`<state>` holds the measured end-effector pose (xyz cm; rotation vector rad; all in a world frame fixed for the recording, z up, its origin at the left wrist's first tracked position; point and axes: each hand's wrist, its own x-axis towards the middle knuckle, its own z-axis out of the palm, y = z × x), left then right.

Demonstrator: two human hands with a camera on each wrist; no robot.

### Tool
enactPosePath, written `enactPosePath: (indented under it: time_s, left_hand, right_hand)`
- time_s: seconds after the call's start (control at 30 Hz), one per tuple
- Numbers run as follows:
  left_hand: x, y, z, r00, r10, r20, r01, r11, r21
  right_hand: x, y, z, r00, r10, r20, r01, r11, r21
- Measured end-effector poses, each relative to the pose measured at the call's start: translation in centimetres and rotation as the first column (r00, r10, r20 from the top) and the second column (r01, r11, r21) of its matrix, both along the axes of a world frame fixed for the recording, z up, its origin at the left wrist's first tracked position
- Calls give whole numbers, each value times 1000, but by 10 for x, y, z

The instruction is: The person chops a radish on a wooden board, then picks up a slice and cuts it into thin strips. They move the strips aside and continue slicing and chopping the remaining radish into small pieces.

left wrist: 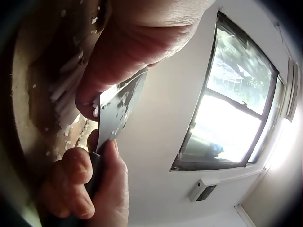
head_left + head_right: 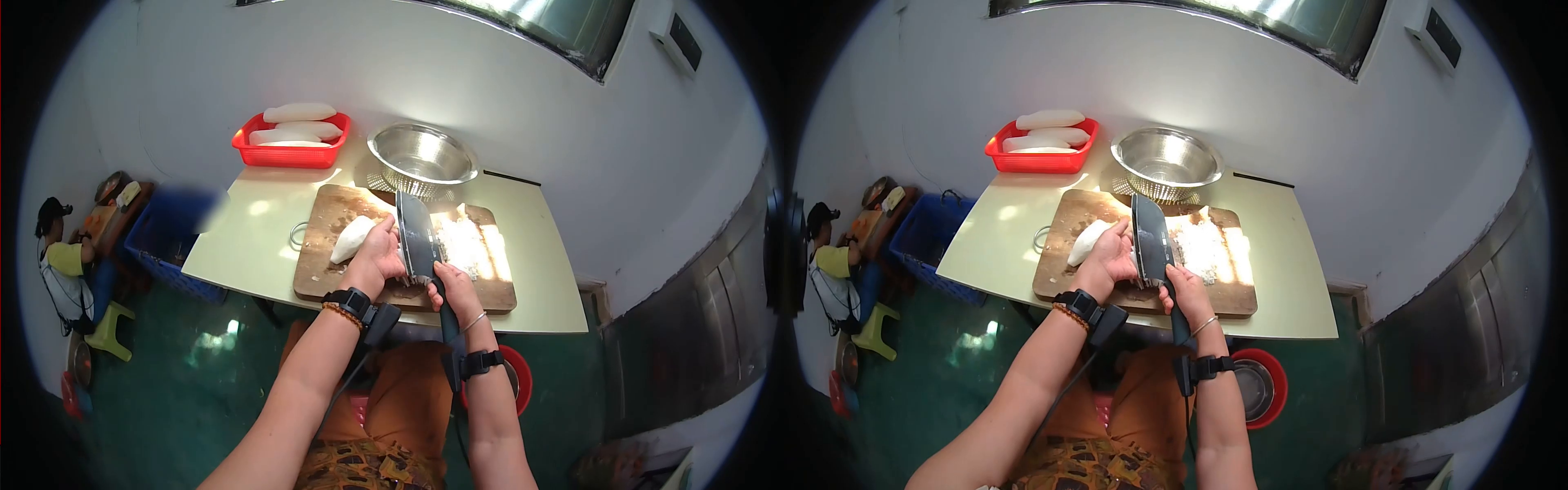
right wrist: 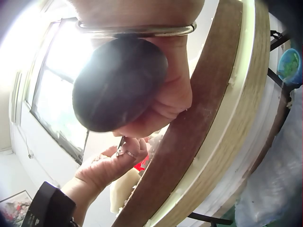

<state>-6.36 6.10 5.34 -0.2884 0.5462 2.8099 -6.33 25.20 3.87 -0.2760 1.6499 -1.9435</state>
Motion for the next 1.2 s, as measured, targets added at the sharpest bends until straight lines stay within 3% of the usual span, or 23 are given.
enactPosePath:
  time_s: [0.13,0.17,0.4,0.57,0.67,0.77,0.8,0.87,1.03,1.2]
  left_hand:
    - [-12,-4,-5,1000,-21,23,19,997,80]
    - [-12,-2,-3,1000,14,23,-14,1000,18]
    - [-35,-22,-30,988,-54,-147,63,996,62]
    - [-27,-17,-27,999,32,-33,-29,996,84]
    - [-26,-11,-24,993,118,5,-118,993,-24]
    - [-45,-21,-54,994,96,-57,-97,995,-23]
    - [-32,-13,-37,990,139,7,-139,990,-11]
    - [-24,-7,-26,984,174,-34,-173,984,30]
    - [-7,3,-8,977,210,36,-204,971,-124]
    - [-10,6,-14,984,174,-22,-174,985,10]
  right_hand:
    - [-1,1,1,1000,5,20,-4,1000,-14]
    - [-1,1,1,1000,13,12,-13,1000,-15]
    - [-3,0,-3,1000,17,5,-17,1000,-22]
    - [-4,0,-4,1000,31,-2,-32,999,-37]
    - [-3,1,-5,1000,21,-8,-21,999,-31]
    - [-1,1,-6,1000,6,-3,-6,999,-35]
    - [-2,0,-5,1000,1,-6,-2,999,-39]
    - [-4,-2,1,1000,-22,4,22,999,-28]
    - [-2,-2,-5,999,-51,4,51,998,-40]
    - [-1,-1,-8,997,-79,7,79,995,-62]
